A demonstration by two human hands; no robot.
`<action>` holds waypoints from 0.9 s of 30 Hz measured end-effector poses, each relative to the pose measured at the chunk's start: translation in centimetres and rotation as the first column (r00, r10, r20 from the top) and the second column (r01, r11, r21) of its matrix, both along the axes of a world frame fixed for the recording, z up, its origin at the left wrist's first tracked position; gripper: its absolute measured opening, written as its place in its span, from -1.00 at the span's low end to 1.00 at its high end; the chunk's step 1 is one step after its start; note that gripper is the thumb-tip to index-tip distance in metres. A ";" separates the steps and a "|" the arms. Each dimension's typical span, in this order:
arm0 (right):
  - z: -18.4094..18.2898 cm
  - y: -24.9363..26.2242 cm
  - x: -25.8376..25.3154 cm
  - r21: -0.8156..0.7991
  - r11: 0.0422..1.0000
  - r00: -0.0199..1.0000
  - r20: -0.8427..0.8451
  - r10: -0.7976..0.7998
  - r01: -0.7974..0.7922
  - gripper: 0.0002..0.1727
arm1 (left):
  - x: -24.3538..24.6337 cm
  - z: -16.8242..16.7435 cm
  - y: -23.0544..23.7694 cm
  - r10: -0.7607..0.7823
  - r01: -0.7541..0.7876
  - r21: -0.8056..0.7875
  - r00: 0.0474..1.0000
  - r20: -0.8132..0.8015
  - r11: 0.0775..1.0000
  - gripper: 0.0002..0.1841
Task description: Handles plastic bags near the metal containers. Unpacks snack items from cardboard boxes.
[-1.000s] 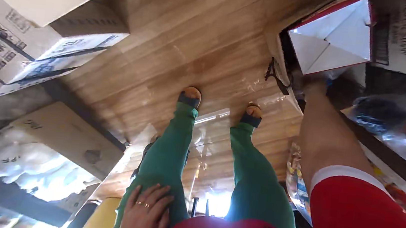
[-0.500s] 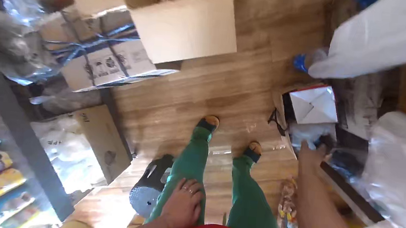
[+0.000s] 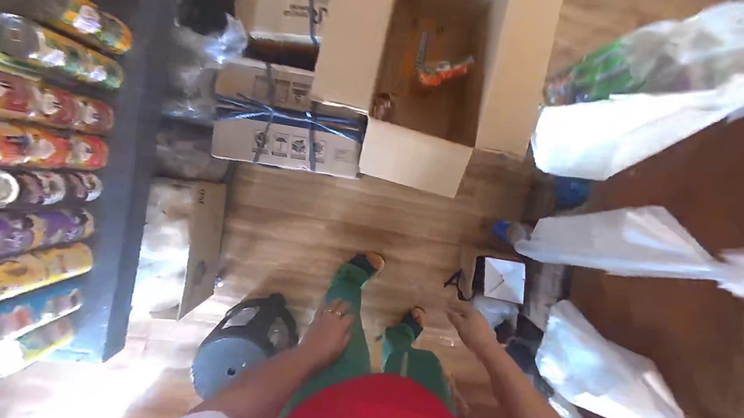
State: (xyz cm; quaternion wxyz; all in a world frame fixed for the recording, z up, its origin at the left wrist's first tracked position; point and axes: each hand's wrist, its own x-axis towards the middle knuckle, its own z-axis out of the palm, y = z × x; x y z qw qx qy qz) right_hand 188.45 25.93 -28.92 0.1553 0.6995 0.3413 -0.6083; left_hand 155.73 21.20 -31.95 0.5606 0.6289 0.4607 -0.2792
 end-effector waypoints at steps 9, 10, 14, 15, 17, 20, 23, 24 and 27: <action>-0.9 4.7 0.9 -0.104 0.975 0.979 0.036 0.199 -0.194 -0.46 | -13.1 3.0 7.8 0.246 -0.279 -0.013 0.867 -0.435 0.960 -0.51; -1.6 6.5 1.1 -0.094 0.970 0.973 0.019 0.229 -0.226 -0.47 | -13.7 2.8 8.8 0.279 -0.330 -0.019 0.826 -0.489 0.944 -0.51; -3.2 17.7 2.7 -0.053 0.939 0.940 -0.003 0.341 -0.341 -0.49 | -10.6 2.6 15.7 0.456 -0.526 0.047 0.685 -0.568 0.849 -0.50; -3.3 20.4 3.2 -0.052 0.925 0.927 0.011 0.376 -0.375 -0.49 | -8.6 2.9 17.8 0.516 -0.573 0.075 0.663 -0.543 0.816 -0.49; -3.9 26.0 4.3 -0.003 0.915 0.914 0.036 0.403 -0.403 -0.51 | -4.2 2.5 23.3 0.614 -0.644 0.110 0.646 -0.454 0.757 -0.48; -4.1 35.3 5.0 0.104 0.896 0.901 0.079 0.426 -0.432 -0.51 | 2.5 -0.3 31.5 0.689 -0.689 0.121 0.666 -0.285 0.715 -0.45; -6.6 42.0 5.3 0.183 0.896 0.913 0.143 0.382 -0.404 -0.54 | 7.1 -5.0 38.4 0.693 -0.674 0.164 0.712 -0.116 0.720 -0.47; -8.0 43.7 5.4 0.226 0.897 0.922 0.164 0.350 -0.380 -0.55 | 8.1 -6.8 40.3 0.679 -0.659 0.183 0.730 -0.079 0.730 -0.46; -11.9 48.1 4.5 0.337 0.900 0.960 0.150 0.237 -0.275 -0.55 | 10.3 -11.3 46.2 0.650 -0.631 0.212 0.759 -0.027 0.746 -0.46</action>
